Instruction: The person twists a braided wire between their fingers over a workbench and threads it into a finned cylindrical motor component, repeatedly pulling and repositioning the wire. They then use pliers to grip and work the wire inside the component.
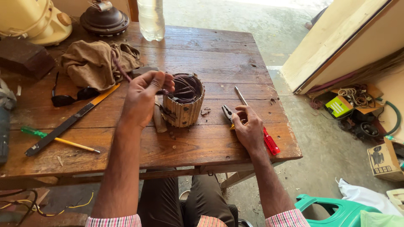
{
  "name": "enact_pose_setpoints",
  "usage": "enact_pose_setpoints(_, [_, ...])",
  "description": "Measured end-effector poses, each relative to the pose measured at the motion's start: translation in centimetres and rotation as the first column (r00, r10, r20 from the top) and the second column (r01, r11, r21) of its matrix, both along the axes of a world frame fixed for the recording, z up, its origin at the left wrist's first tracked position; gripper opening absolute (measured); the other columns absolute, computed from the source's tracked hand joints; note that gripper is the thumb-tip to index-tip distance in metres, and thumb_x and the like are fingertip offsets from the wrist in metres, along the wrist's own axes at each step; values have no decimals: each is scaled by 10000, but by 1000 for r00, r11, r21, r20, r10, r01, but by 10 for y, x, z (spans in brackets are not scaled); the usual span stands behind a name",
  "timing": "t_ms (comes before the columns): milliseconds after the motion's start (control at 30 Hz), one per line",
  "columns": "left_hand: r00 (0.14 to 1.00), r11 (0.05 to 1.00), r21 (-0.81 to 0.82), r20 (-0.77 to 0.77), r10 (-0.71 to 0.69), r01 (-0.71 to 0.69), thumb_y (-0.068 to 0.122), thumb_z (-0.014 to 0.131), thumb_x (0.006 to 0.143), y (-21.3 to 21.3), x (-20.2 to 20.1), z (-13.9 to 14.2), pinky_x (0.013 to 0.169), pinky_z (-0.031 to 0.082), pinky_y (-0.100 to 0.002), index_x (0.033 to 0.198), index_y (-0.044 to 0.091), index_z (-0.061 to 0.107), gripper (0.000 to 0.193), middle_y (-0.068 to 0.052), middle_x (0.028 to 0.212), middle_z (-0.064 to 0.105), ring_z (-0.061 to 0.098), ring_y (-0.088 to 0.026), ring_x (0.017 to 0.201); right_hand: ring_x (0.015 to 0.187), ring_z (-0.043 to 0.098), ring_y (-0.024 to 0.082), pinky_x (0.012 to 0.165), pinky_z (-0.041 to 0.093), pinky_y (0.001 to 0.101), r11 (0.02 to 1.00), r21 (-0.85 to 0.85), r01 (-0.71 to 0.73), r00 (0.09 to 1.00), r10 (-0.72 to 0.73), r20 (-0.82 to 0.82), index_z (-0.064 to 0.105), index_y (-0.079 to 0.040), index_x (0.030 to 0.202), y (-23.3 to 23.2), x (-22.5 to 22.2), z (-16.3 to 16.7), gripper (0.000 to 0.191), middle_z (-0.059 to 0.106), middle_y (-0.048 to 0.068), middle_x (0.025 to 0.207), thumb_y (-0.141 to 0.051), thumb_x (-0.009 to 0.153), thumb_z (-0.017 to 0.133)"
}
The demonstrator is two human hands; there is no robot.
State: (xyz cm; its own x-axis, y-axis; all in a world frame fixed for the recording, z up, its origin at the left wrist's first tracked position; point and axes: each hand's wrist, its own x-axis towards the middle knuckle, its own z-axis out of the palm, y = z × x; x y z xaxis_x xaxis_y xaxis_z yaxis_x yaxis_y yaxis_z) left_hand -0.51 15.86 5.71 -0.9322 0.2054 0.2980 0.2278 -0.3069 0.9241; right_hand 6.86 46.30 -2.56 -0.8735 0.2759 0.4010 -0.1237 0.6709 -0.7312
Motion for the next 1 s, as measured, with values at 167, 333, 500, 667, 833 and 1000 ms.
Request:
enact_pose_setpoints(167, [963, 958, -286, -250, -98, 23, 167, 722, 947, -6, 12, 10, 781, 633, -296, 1019, 51, 695, 140, -99, 949, 754, 737, -153, 883, 801, 756, 192, 679, 592, 335, 999, -30, 15, 1000, -15, -13, 689, -33, 1148, -3, 1, 5, 276, 769, 118, 912, -179, 915, 678])
enact_pose_setpoints(333, [840, 819, -415, -524, 141, -397, 40, 722, 899, -5, 14, -2, 689, 628, -297, 1081, 47, 675, 188, -134, 974, 726, 715, -188, 818, 790, 759, 194, 685, 596, 332, 999, -32, 17, 1000, -16, 11, 684, -40, 1160, -4, 0, 10, 285, 770, 116, 920, -191, 918, 676])
enact_pose_setpoints(500, [754, 725, 319, -48, 655, -610, 151, 703, 996, 24, 21, -58, 549, 582, -265, 1048, 89, 656, 94, -106, 932, 741, 752, -166, 746, 797, 758, 199, 671, 596, 343, 999, -40, 27, 1000, -26, 4, 687, -38, 1156, -3, -6, 9, 289, 774, 118, 919, -187, 909, 679])
enact_pose_setpoints(667, [661, 672, 283, 628, 410, -685, 259, 672, 987, 25, 13, -90, 459, 457, -213, 1014, 135, 671, 127, -34, 793, 750, 716, -122, 687, 779, 759, 203, 683, 601, 339, 999, -30, 22, 1000, -21, 21, 691, -40, 1157, 1, -7, 6, 282, 776, 114, 915, -190, 919, 682])
enact_pose_setpoints(833, [744, 755, 134, 347, 571, -642, 239, 724, 958, 5, -21, -79, 460, 478, -250, 989, 90, 672, 161, -46, 792, 744, 686, -135, 626, 794, 762, 185, 669, 606, 329, 998, -55, 16, 1000, -15, 23, 687, -41, 1161, -1, -8, 9, 283, 774, 111, 925, -183, 916, 677])
enact_pose_setpoints(1000, [874, 716, 576, 477, 96, -394, 195, 774, 893, -10, -66, -73, 403, 492, -268, 935, 71, 674, 165, -80, 761, 732, 606, -121, 529, 774, 756, 184, 659, 600, 330, 999, -41, 6, 1000, -5, 21, 688, -44, 1159, -2, -2, 13, 281, 772, 110, 916, -182, 915, 681])
